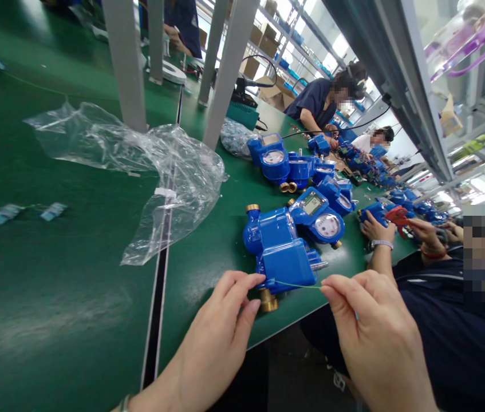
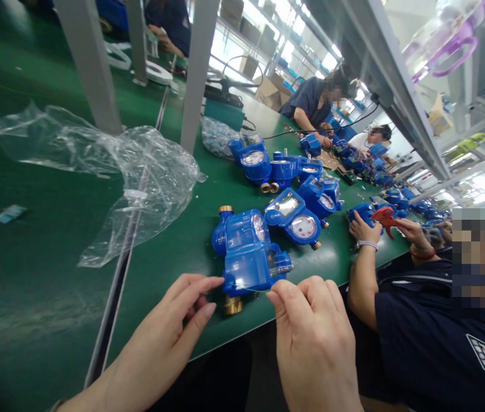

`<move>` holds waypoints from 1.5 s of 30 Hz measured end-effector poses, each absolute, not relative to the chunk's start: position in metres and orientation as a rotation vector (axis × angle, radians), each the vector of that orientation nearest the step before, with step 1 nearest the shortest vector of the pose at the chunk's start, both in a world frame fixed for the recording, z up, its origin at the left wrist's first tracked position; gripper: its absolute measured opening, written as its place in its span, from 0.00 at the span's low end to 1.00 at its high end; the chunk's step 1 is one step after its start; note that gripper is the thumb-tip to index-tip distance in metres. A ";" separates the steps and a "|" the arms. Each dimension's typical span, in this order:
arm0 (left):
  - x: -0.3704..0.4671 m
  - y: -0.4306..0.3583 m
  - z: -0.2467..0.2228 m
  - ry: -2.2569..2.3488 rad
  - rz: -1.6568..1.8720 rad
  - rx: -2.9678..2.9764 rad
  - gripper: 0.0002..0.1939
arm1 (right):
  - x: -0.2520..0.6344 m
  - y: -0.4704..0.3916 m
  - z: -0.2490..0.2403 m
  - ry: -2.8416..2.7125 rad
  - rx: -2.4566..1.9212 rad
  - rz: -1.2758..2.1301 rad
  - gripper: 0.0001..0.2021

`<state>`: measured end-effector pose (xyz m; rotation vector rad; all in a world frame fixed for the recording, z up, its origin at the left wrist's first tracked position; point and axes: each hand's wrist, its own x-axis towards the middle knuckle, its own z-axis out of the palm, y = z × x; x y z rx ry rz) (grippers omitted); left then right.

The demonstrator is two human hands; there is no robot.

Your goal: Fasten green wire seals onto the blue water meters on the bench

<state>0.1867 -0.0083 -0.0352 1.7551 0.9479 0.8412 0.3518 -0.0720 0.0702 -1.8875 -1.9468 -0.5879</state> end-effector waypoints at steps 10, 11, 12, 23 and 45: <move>0.185 -0.010 -0.036 0.921 0.841 1.757 0.15 | 0.350 -0.066 0.080 -1.999 -1.923 -0.576 0.10; 0.184 -0.010 -0.037 0.919 0.843 1.758 0.16 | 0.349 -0.065 0.080 -2.006 -1.925 -0.569 0.10; 0.184 -0.010 -0.037 0.916 0.844 1.760 0.16 | 0.349 -0.064 0.080 -2.015 -1.925 -0.559 0.10; 0.183 -0.011 -0.034 0.919 0.866 1.762 0.16 | 0.355 -0.066 0.082 -2.008 -1.944 -0.581 0.11; 0.184 -0.011 -0.033 0.927 0.875 1.744 0.15 | 0.351 -0.062 0.083 -2.036 -1.966 -0.511 0.10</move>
